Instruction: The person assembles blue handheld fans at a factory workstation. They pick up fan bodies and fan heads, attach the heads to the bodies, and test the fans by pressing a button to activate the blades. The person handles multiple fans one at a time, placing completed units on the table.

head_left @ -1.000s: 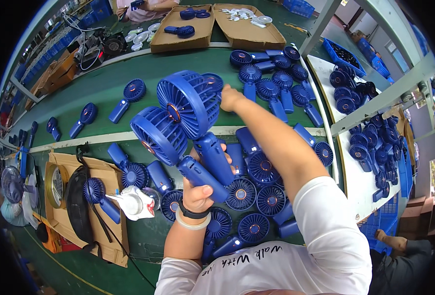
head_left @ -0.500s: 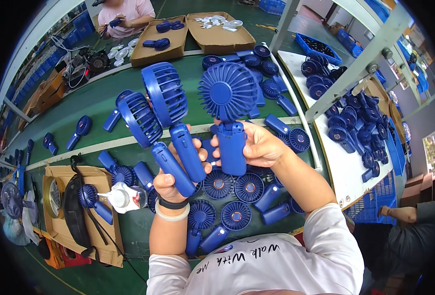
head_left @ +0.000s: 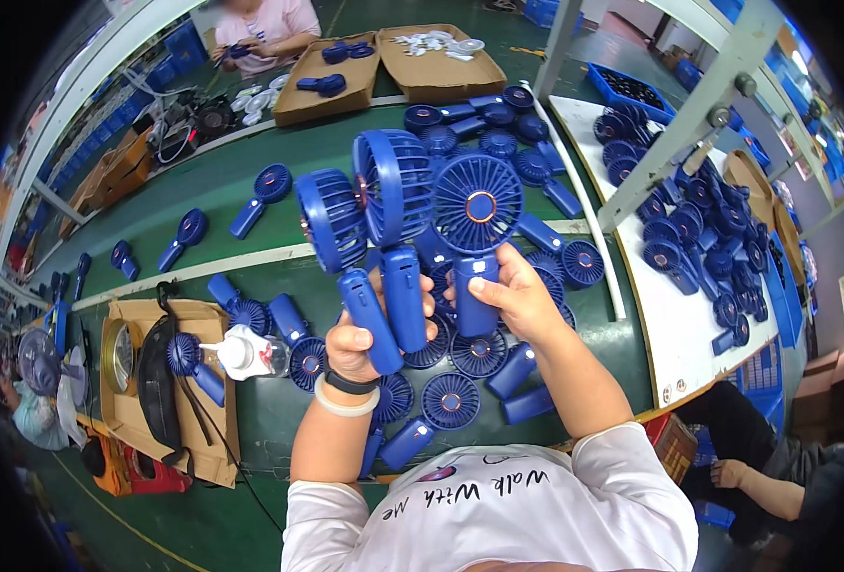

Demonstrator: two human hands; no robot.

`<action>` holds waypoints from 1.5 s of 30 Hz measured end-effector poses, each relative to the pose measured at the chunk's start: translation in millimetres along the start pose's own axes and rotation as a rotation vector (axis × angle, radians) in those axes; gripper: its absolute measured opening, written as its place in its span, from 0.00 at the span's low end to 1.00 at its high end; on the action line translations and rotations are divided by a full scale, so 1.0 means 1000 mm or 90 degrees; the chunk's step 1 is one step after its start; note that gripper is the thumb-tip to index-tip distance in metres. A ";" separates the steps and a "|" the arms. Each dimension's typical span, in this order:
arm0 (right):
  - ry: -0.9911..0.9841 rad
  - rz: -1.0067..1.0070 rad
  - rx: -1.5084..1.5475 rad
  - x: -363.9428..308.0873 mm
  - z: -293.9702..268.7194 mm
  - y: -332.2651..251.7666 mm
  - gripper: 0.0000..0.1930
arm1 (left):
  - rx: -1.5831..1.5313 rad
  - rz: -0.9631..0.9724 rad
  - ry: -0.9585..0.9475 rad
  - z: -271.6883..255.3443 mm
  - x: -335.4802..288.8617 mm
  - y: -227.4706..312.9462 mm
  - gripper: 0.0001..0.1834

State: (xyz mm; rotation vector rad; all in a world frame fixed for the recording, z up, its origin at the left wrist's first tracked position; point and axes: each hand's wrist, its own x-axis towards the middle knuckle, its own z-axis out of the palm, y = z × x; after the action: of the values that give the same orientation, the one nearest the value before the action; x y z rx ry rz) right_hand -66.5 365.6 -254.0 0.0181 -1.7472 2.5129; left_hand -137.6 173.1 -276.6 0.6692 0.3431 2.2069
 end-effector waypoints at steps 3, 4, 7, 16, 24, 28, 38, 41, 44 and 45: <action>0.023 -0.036 0.008 -0.003 -0.009 0.004 0.23 | 0.072 -0.019 0.028 0.006 -0.001 -0.003 0.47; 0.040 -0.060 0.011 -0.004 -0.009 0.003 0.23 | 0.096 -0.024 0.034 0.009 -0.001 -0.007 0.47; 0.059 -0.060 0.011 -0.010 -0.019 0.000 0.24 | 0.106 -0.046 0.032 0.011 -0.001 -0.018 0.49; 0.078 -0.083 -0.034 -0.021 -0.033 0.004 0.24 | -0.165 -0.077 -0.073 0.006 0.001 -0.044 0.49; 0.014 -0.045 0.008 -0.021 -0.039 0.004 0.23 | 0.034 -0.077 0.028 0.019 0.000 -0.045 0.53; 0.027 -0.044 0.022 -0.016 -0.039 0.009 0.22 | 0.099 -0.076 0.005 0.018 0.001 -0.046 0.53; 0.078 -0.004 0.131 -0.012 -0.042 0.023 0.16 | 0.262 -0.184 0.037 0.004 0.003 -0.040 0.52; 0.076 -0.009 0.099 -0.012 -0.044 0.027 0.22 | 0.215 -0.164 0.063 0.005 0.009 -0.046 0.51; -0.017 -0.027 0.239 -0.011 -0.030 0.008 0.31 | 0.270 -0.171 0.132 0.007 0.010 -0.041 0.41; -0.014 -0.038 0.248 -0.013 -0.025 0.013 0.39 | 0.397 -0.181 0.121 0.005 0.013 -0.040 0.36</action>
State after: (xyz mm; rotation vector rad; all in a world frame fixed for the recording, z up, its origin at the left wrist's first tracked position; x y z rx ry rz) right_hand -54.0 383.6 -275.7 0.1201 -1.2155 2.7714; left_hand -117.4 209.6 -286.0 0.6787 1.1798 1.8836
